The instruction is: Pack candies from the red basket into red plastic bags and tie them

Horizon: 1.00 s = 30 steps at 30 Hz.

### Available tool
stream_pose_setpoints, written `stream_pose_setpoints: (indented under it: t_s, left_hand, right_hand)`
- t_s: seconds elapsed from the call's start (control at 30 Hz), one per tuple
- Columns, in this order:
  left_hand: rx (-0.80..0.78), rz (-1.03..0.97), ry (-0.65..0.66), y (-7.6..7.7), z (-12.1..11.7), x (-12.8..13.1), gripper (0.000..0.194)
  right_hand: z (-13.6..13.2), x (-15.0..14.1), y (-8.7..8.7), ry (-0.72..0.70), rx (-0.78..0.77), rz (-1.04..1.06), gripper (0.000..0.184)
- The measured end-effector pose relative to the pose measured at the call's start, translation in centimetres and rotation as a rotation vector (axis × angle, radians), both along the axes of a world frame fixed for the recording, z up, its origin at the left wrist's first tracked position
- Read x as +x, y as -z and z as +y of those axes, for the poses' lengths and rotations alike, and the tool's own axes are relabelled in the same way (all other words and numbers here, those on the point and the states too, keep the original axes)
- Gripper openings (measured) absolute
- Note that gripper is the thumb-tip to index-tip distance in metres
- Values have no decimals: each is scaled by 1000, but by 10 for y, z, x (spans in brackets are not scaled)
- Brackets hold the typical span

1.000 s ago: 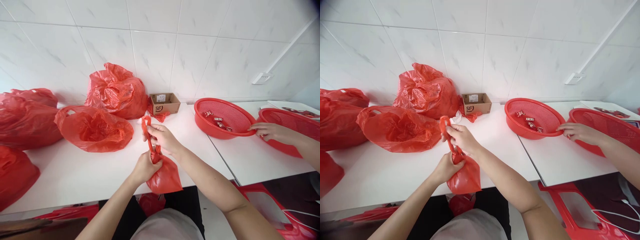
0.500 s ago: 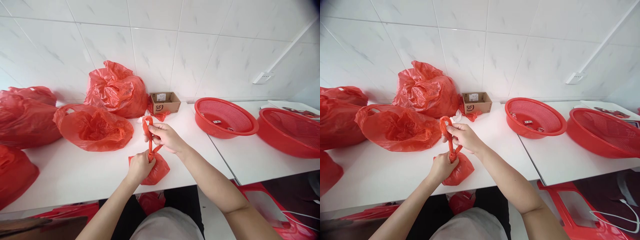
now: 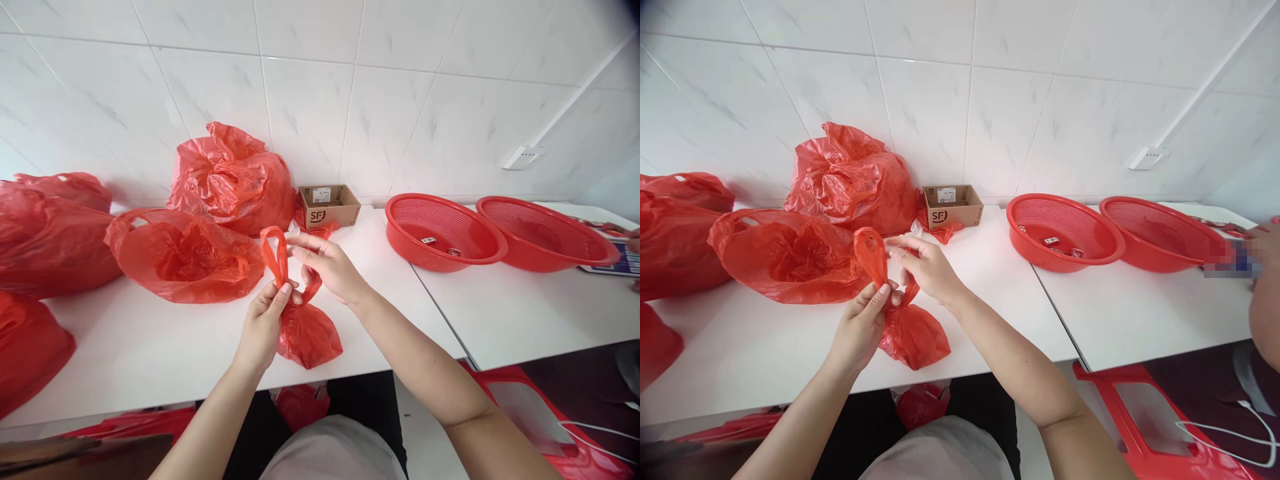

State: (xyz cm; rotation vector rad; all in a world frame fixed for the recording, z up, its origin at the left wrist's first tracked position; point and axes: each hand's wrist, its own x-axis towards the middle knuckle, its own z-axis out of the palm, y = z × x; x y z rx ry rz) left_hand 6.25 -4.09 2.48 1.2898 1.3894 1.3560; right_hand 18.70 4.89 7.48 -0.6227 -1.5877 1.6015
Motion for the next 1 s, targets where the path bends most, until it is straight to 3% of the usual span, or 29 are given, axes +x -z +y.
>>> stream_pose_setpoints:
  t_s: [0.1, 0.2, 0.27, 0.43, 0.57, 0.63, 0.7, 0.8, 1.0]
  left_hand:
    - [-73, -13, 36, -6, 6, -9, 34]
    - [-162, 63, 130, -19, 7, -15, 35]
    - [-206, 115, 192, -28, 6, -15, 30]
    - [-214, 181, 219, -34, 8, -11, 23]
    - [-151, 174, 66, -24, 17, -17, 42]
    - [-131, 156, 41, -22, 19, -23, 46]
    - [-125, 139, 71, -22, 18, -29, 46]
    - [-92, 104, 107, -22, 13, -34, 41]
    - [75, 169, 98, -14, 6, -37, 17]
  right_hand:
    - [-6, -2, 0, 148, 168, 44, 35]
    - [-13, -8, -3, 126, 552, -114, 36]
    - [-13, -12, -6, 99, 727, -264, 38]
    - [-2, -13, -13, -17, 699, -483, 50]
    - [2, -1, -5, -60, 877, -658, 66]
    - [0, 6, 1, 15, 934, -714, 63]
    - [-4, 13, 7, 158, 914, -675, 54]
    - [-18, 23, 14, 296, 747, -557, 41]
    - [-42, 33, 38, 208, 454, -579, 27]
